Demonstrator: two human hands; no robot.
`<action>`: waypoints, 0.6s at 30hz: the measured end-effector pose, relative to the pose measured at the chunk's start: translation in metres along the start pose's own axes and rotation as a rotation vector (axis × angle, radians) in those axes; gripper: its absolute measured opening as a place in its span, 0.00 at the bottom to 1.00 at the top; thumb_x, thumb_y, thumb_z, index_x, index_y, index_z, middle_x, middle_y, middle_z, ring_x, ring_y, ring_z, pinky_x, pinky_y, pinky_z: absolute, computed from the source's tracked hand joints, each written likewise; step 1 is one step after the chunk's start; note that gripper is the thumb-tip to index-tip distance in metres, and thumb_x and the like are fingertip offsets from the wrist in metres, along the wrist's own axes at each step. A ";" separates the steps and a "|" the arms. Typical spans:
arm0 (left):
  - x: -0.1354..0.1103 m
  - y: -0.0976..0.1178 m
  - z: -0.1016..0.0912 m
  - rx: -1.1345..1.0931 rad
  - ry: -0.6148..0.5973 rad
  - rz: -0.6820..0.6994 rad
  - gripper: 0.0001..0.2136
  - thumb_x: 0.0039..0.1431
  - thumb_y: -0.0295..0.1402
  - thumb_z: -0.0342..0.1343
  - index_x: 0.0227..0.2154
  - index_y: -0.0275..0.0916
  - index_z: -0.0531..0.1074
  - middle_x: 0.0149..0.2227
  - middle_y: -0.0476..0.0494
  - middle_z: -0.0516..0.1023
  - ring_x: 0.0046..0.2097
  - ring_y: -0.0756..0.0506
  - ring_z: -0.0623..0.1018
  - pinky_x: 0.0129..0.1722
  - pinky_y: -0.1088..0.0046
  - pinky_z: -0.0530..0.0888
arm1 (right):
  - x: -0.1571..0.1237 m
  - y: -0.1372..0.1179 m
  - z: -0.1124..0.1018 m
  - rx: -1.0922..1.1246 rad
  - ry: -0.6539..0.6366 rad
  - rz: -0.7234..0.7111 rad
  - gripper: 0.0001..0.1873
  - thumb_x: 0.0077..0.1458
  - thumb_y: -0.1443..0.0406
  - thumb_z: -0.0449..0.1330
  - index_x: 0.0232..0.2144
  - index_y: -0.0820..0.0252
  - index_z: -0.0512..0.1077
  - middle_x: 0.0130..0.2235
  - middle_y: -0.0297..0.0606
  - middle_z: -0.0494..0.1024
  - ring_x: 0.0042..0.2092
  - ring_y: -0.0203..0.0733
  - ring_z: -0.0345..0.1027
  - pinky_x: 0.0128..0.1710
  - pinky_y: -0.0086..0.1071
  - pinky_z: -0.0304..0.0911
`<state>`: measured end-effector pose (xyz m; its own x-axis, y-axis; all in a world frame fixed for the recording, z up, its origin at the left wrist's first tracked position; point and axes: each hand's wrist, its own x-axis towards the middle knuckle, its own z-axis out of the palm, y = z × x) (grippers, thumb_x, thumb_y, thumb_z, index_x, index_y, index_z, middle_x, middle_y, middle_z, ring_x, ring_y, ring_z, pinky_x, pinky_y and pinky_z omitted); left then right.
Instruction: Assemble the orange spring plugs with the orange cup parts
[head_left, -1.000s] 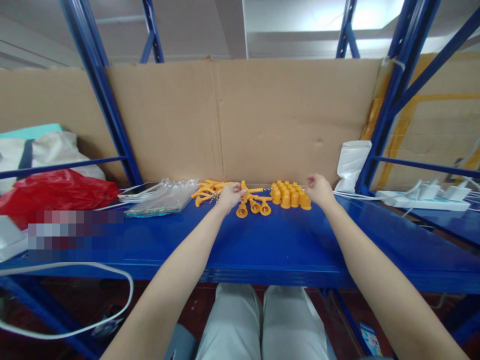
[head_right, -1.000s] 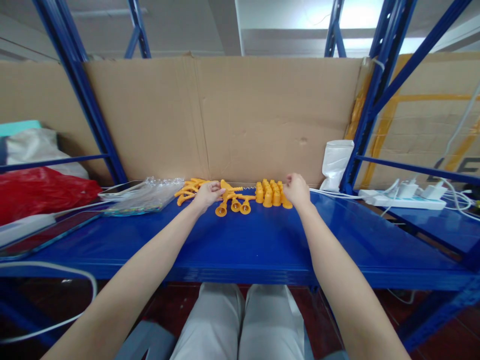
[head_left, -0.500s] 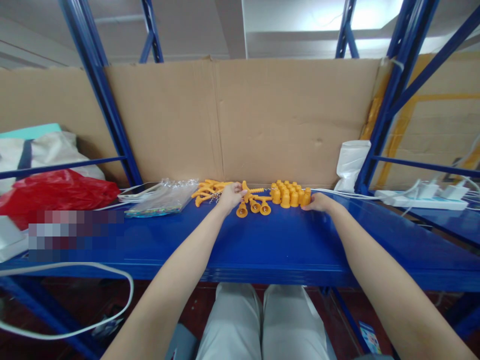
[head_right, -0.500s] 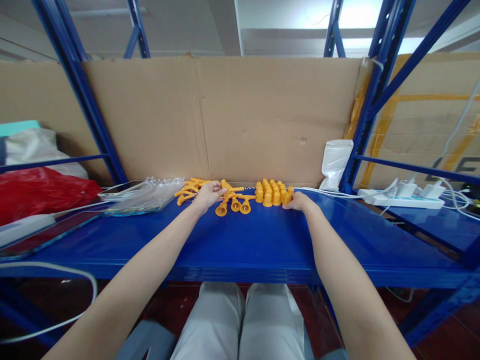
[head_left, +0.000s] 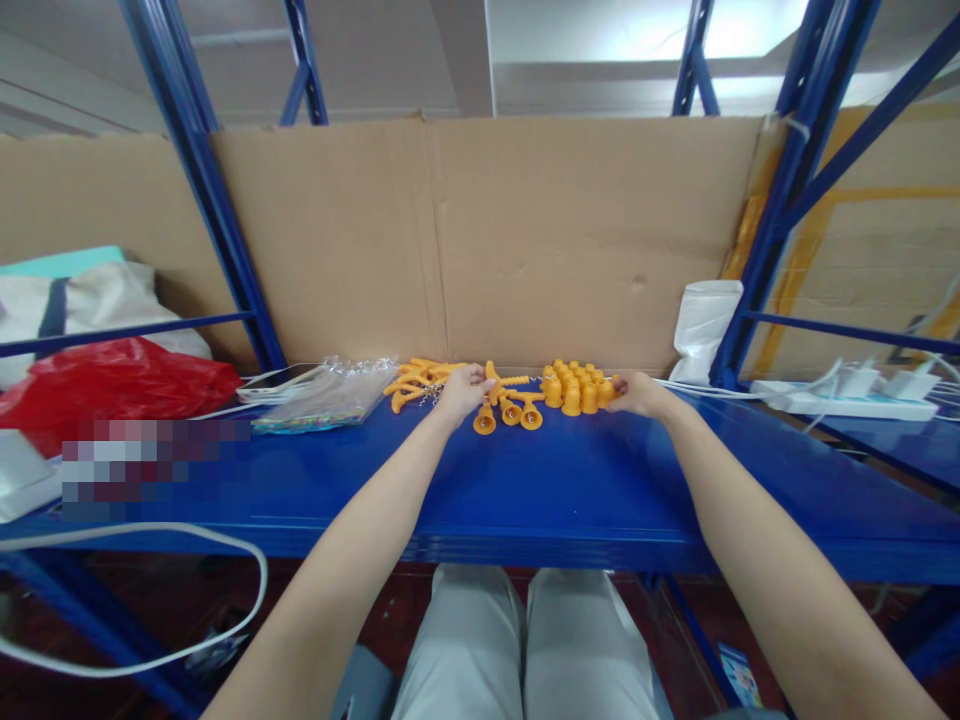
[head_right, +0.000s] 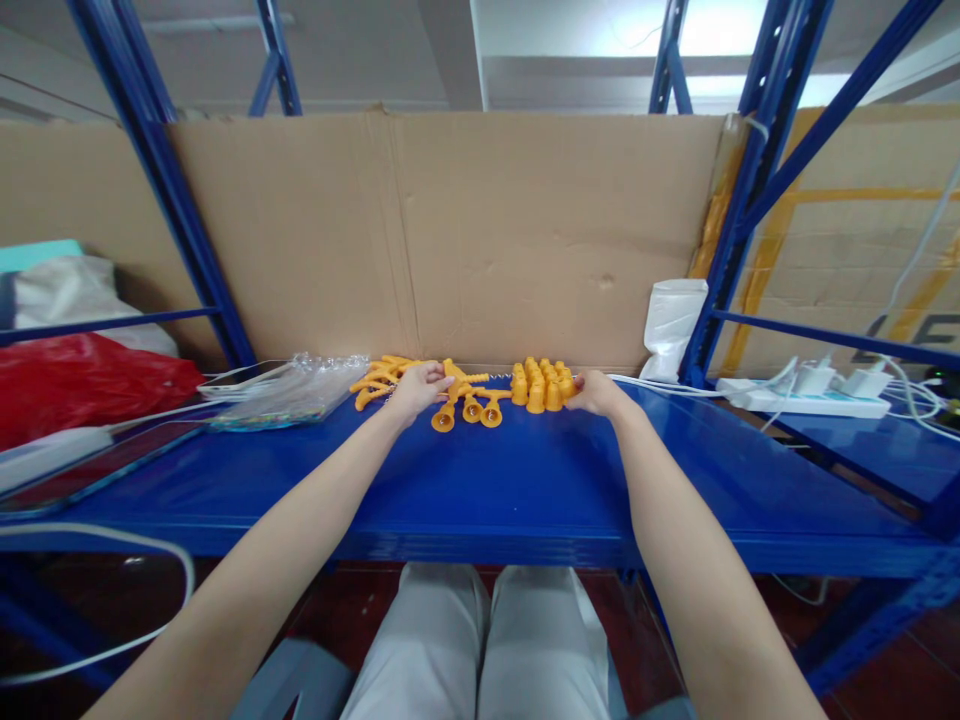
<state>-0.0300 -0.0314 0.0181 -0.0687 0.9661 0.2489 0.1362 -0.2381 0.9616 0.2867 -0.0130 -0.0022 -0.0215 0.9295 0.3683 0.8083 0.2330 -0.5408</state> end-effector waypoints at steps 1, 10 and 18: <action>-0.001 0.000 0.000 -0.003 -0.005 -0.003 0.09 0.51 0.19 0.64 0.25 0.36 0.70 0.24 0.48 0.78 0.30 0.47 0.80 0.37 0.68 0.80 | -0.001 -0.006 0.000 -0.016 -0.003 0.009 0.08 0.35 0.69 0.67 0.25 0.62 0.77 0.19 0.26 0.72 0.26 0.36 0.68 0.27 0.26 0.62; 0.003 -0.007 0.002 -0.042 -0.086 -0.010 0.08 0.48 0.22 0.66 0.25 0.36 0.72 0.23 0.49 0.77 0.29 0.47 0.79 0.37 0.68 0.80 | -0.010 -0.031 0.001 0.062 -0.103 -0.069 0.05 0.44 0.65 0.65 0.28 0.60 0.78 0.27 0.32 0.79 0.31 0.37 0.72 0.34 0.30 0.67; -0.002 -0.003 0.002 0.035 -0.109 -0.013 0.07 0.52 0.18 0.61 0.26 0.34 0.71 0.23 0.50 0.76 0.27 0.50 0.77 0.36 0.70 0.78 | -0.006 -0.017 0.003 -0.094 -0.260 -0.079 0.15 0.40 0.66 0.69 0.35 0.60 0.80 0.37 0.40 0.83 0.39 0.46 0.76 0.43 0.35 0.71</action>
<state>-0.0279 -0.0320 0.0142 0.0367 0.9747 0.2203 0.1704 -0.2233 0.9597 0.2717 -0.0216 0.0025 -0.2268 0.9544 0.1939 0.8488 0.2914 -0.4412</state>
